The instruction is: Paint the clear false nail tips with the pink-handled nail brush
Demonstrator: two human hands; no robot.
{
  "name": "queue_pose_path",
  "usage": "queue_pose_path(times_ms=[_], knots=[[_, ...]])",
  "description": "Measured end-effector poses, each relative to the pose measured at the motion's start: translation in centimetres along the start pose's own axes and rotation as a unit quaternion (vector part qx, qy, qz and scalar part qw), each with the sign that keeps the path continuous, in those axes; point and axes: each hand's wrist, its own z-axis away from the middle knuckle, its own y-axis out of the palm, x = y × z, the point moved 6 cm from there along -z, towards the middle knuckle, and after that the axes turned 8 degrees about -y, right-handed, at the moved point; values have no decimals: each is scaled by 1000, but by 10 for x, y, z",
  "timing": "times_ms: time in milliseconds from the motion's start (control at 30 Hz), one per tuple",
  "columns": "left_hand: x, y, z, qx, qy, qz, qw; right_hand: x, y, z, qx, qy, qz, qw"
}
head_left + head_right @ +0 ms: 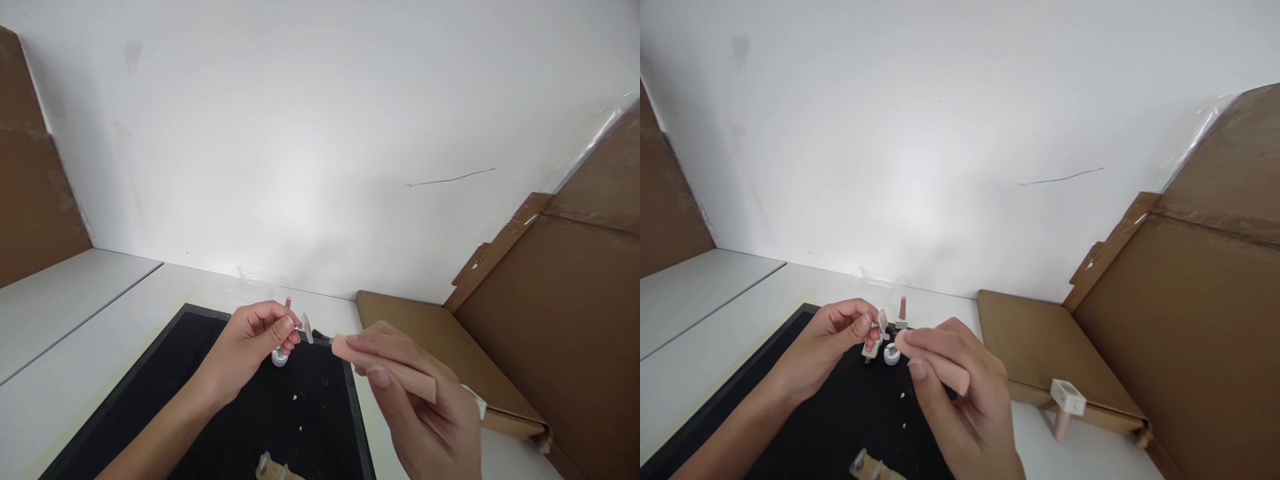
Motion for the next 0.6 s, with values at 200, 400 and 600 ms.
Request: queue_pose_path(times_ms=[200,400,600], knots=[[0,1,0,11,5,-10,1000,1,5,-2,24,-14,18,999],[1,-5,0,-5,16,-4,1000,1,7,-1,36,-25,17,999],[2,-4,0,2,6,0,1000,5,2,-2,7,-42,12,999]])
